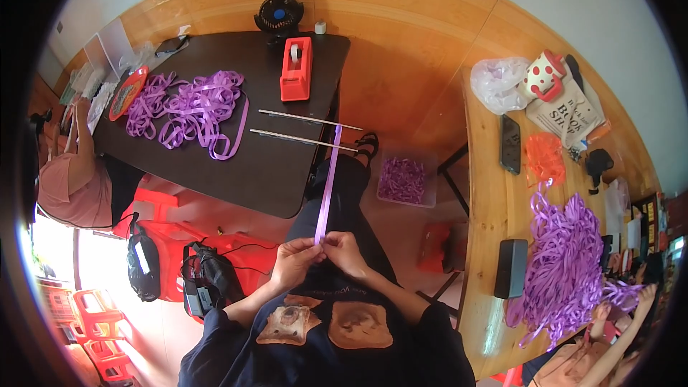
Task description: Assemble ribbon loops by wrapping purple ribbons around metal rods fixed to a production table.
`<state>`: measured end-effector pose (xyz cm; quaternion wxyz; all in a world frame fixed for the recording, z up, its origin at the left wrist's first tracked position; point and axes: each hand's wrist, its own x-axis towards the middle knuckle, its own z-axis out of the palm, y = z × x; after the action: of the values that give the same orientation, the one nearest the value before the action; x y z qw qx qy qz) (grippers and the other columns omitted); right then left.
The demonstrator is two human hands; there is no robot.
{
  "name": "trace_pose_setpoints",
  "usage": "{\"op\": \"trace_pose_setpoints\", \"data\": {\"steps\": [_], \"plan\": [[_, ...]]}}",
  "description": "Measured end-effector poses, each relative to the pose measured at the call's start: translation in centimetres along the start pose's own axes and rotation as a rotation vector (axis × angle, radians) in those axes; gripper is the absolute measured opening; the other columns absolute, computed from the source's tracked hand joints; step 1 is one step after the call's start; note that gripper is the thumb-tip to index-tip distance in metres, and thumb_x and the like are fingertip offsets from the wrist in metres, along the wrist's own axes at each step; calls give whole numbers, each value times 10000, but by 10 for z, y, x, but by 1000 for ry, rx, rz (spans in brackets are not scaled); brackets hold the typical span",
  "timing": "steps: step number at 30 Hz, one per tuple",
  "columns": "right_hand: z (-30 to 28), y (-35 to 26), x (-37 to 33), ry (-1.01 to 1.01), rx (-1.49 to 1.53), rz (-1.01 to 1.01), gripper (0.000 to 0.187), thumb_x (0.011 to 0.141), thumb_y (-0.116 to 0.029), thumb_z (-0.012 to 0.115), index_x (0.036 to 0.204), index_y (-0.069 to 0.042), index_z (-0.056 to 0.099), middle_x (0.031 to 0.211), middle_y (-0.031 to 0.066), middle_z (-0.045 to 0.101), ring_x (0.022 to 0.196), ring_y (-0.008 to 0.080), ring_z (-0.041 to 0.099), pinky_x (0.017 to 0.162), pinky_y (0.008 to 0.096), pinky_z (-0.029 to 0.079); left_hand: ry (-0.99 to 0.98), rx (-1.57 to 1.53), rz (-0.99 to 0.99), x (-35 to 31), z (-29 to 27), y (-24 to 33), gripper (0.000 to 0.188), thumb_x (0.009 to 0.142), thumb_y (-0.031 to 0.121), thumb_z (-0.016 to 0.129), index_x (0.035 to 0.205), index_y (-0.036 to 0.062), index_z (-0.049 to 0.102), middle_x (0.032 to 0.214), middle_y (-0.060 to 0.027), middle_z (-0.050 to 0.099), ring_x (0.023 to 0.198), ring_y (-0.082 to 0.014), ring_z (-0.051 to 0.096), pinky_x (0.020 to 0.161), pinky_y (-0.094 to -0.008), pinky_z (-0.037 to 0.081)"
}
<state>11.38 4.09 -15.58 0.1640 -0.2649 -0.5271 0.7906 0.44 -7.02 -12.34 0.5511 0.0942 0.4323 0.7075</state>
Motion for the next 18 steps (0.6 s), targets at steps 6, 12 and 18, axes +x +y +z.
{"op": "trace_pose_setpoints", "data": {"steps": [6,12,18], "plan": [[-9,13,-1,-7,-35,65,79,818,3,594,835,-15,669,719,0,625,631,63,549,562,187,412,-9,263,125,0,7,-4,131,866,-4,633,986,-34,677,838,-63,682,765,-85,622,709,-211,507],[-8,12,0,-7,-33,83,115,810,10,591,869,-23,683,720,-4,629,621,61,542,560,191,413,27,342,230,-1,7,-5,115,845,2,660,954,-27,686,828,-54,672,779,-84,621,699,-208,494],[-8,2,-5,-42,-70,137,81,823,-95,655,849,-26,689,687,17,638,561,58,539,497,183,381,98,643,331,2,-5,-3,114,830,8,678,939,-21,696,830,-55,678,758,-88,632,690,-211,500]]}}
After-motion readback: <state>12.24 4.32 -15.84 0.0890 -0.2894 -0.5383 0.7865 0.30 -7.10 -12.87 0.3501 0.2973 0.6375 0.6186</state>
